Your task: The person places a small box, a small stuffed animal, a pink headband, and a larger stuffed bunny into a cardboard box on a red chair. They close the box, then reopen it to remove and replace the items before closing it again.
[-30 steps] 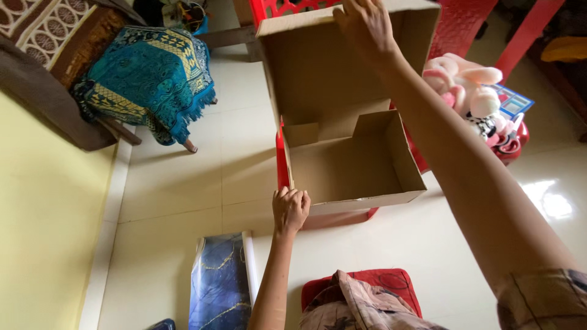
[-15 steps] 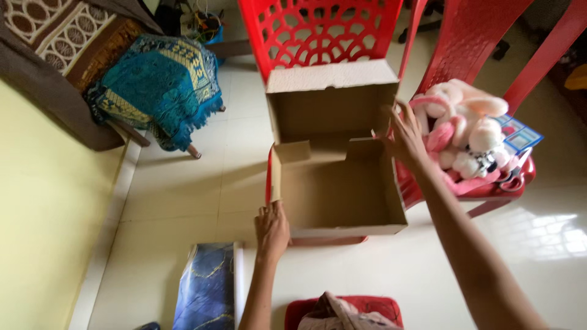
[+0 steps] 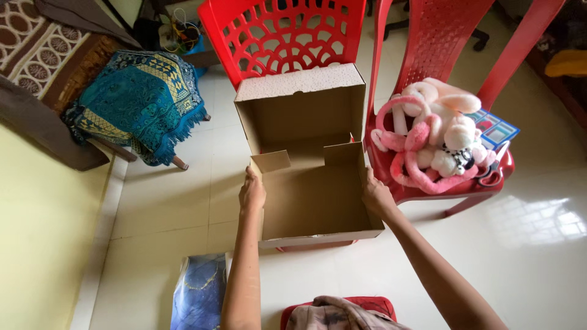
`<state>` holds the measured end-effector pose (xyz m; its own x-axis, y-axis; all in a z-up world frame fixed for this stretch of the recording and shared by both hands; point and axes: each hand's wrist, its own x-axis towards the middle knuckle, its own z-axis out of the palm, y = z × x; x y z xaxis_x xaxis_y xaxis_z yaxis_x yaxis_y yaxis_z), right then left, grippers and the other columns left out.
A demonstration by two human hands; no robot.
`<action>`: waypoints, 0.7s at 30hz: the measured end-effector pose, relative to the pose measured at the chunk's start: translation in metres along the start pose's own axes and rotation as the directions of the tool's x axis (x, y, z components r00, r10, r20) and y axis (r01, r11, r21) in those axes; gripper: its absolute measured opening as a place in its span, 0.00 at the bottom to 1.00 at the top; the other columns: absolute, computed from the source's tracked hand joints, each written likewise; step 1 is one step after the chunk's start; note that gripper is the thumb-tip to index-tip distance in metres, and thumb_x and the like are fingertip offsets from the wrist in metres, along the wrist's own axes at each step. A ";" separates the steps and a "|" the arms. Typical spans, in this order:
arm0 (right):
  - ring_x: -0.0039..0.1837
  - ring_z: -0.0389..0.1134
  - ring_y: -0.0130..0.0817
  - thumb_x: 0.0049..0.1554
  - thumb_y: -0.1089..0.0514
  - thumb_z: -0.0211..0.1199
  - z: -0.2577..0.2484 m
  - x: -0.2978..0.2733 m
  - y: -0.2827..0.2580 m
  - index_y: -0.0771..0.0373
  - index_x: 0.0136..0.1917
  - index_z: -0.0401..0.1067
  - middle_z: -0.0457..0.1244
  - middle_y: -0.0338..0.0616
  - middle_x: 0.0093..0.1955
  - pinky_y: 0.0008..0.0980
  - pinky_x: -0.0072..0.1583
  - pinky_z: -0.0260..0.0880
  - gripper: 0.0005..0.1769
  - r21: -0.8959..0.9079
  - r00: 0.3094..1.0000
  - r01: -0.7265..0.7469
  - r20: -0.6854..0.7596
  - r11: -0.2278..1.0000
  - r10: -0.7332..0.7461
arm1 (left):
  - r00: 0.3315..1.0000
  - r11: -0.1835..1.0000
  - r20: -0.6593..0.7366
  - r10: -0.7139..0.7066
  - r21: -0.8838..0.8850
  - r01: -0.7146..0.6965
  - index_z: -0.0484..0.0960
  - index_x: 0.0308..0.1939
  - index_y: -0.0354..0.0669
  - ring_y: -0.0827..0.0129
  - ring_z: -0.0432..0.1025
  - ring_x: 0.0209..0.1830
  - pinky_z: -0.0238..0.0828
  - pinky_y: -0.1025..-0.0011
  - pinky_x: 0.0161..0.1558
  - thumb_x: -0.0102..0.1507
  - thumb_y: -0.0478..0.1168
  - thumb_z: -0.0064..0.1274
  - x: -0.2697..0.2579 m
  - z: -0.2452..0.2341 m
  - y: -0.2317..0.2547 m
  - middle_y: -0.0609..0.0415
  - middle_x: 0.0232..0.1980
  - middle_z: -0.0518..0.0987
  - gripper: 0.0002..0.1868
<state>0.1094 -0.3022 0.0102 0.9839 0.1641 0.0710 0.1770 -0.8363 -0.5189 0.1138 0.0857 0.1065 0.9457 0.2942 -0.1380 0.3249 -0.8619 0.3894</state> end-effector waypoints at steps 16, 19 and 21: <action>0.48 0.69 0.70 0.60 0.53 0.55 -0.002 0.033 -0.026 0.65 0.69 0.52 0.66 0.72 0.43 0.62 0.50 0.70 0.28 -0.015 0.971 -0.239 0.017 0.971 0.240 | 0.975 0.953 0.128 -0.181 -0.223 0.206 0.59 0.74 0.35 0.40 0.76 0.50 0.78 0.54 0.48 0.76 0.43 0.28 0.049 -0.005 0.001 0.30 0.63 0.76 0.25; 0.49 0.69 0.71 0.59 0.55 0.54 0.003 0.022 -0.018 0.66 0.69 0.52 0.68 0.66 0.45 0.64 0.50 0.68 0.28 0.052 0.982 -0.185 -0.030 0.981 0.187 | 0.990 0.987 -0.004 0.139 0.082 -0.138 0.52 0.73 0.21 0.43 0.79 0.45 0.81 0.59 0.42 0.67 0.29 0.43 0.037 -0.003 -0.006 0.28 0.64 0.70 0.32; 0.49 0.69 0.70 0.59 0.56 0.53 0.002 0.021 -0.013 0.66 0.71 0.52 0.68 0.66 0.46 0.64 0.50 0.68 0.29 0.024 0.985 -0.155 -0.071 0.988 0.157 | 0.985 0.982 -0.016 0.170 0.082 -0.168 0.48 0.73 0.18 0.45 0.79 0.44 0.81 0.61 0.41 0.60 0.27 0.48 0.034 0.000 -0.011 0.29 0.63 0.70 0.40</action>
<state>0.1279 -0.2872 0.0170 0.9988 -0.0065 0.0494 0.0215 -0.8386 -0.5443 0.1425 0.1045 0.0973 0.9872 0.1497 -0.0552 0.1595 -0.9299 0.3315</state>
